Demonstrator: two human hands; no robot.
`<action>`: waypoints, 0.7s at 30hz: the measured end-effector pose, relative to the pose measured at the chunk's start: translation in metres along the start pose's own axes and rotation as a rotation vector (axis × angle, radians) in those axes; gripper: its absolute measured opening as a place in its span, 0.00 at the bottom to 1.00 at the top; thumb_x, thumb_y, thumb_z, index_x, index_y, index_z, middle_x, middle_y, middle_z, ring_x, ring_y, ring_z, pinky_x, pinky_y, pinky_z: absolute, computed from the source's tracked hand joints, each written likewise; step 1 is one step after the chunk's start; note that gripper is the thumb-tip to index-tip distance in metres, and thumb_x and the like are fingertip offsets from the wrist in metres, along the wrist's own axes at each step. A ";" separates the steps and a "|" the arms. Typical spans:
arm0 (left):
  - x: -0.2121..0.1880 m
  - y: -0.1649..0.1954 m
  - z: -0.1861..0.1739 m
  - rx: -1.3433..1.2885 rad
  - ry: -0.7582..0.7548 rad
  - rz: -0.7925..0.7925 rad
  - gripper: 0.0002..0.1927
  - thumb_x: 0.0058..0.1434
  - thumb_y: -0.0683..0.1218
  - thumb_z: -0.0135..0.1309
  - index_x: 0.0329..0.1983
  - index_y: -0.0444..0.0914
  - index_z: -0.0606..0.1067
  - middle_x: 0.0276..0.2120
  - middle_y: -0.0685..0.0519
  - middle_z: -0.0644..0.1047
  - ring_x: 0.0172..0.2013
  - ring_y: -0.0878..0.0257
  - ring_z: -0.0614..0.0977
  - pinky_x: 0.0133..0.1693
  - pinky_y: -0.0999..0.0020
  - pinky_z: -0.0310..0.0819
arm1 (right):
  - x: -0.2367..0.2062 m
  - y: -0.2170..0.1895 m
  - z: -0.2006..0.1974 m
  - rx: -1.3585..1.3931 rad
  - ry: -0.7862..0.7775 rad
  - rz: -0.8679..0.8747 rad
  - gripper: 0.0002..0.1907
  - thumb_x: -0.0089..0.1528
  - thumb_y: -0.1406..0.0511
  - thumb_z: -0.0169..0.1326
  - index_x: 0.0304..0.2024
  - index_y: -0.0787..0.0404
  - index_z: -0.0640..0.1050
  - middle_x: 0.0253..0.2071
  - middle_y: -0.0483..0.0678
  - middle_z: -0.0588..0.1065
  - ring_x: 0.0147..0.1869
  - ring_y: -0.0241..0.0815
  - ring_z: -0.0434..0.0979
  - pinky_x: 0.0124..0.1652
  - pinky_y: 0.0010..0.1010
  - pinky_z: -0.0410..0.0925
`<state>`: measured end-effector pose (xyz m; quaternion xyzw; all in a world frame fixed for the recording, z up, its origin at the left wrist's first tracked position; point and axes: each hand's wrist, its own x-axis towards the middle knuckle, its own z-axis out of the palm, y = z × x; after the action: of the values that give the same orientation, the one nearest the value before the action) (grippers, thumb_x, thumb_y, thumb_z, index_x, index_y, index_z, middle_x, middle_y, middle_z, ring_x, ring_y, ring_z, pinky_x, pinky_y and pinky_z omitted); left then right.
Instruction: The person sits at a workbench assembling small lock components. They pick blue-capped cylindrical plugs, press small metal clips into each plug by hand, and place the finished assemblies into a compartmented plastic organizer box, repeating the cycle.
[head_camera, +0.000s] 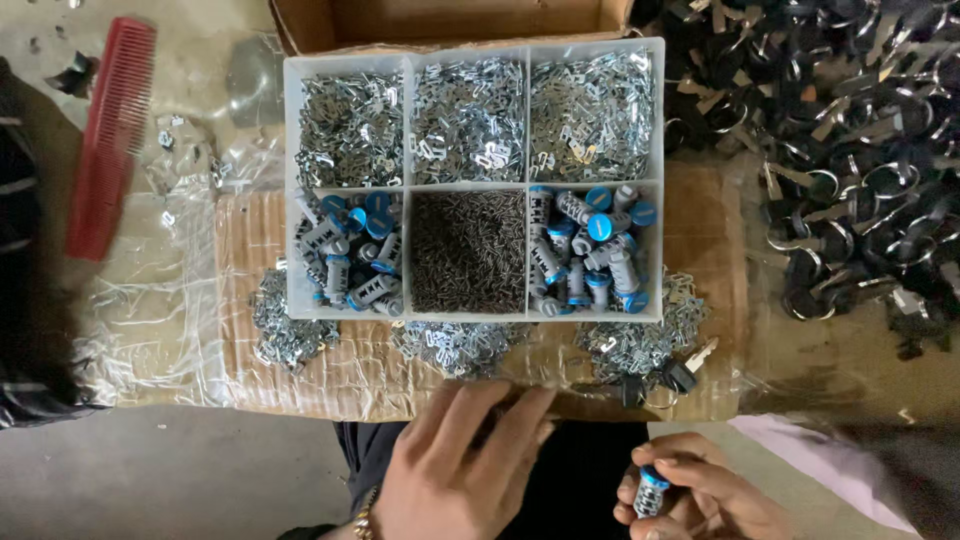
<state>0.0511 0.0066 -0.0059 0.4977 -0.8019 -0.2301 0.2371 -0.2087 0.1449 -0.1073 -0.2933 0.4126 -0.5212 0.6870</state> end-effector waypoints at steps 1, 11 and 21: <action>0.000 0.000 0.001 0.050 -0.026 0.044 0.17 0.64 0.46 0.61 0.55 0.39 0.81 0.45 0.51 0.74 0.42 0.58 0.80 0.42 0.64 0.79 | 0.001 0.000 0.001 0.002 0.029 -0.024 0.29 0.56 0.85 0.60 0.59 0.65 0.76 0.60 0.68 0.70 0.54 0.59 0.81 0.45 0.50 0.84; -0.036 -0.030 -0.019 -0.090 0.070 0.224 0.18 0.48 0.44 0.60 0.44 0.38 0.83 0.41 0.50 0.79 0.45 0.56 0.83 0.46 0.63 0.82 | 0.017 -0.001 0.040 0.074 -0.027 -0.080 0.30 0.54 0.87 0.64 0.58 0.72 0.76 0.59 0.69 0.71 0.54 0.58 0.82 0.47 0.49 0.83; -0.033 -0.013 -0.039 -0.645 0.210 -0.290 0.12 0.48 0.35 0.69 0.35 0.40 0.84 0.31 0.57 0.85 0.31 0.67 0.84 0.37 0.71 0.80 | 0.046 0.005 0.099 -0.008 0.084 -0.017 0.23 0.55 0.84 0.62 0.54 0.78 0.77 0.59 0.73 0.72 0.57 0.59 0.81 0.50 0.44 0.80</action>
<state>0.0963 0.0259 0.0121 0.5266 -0.5806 -0.4501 0.4277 -0.1143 0.0998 -0.0752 -0.2773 0.4405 -0.5371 0.6638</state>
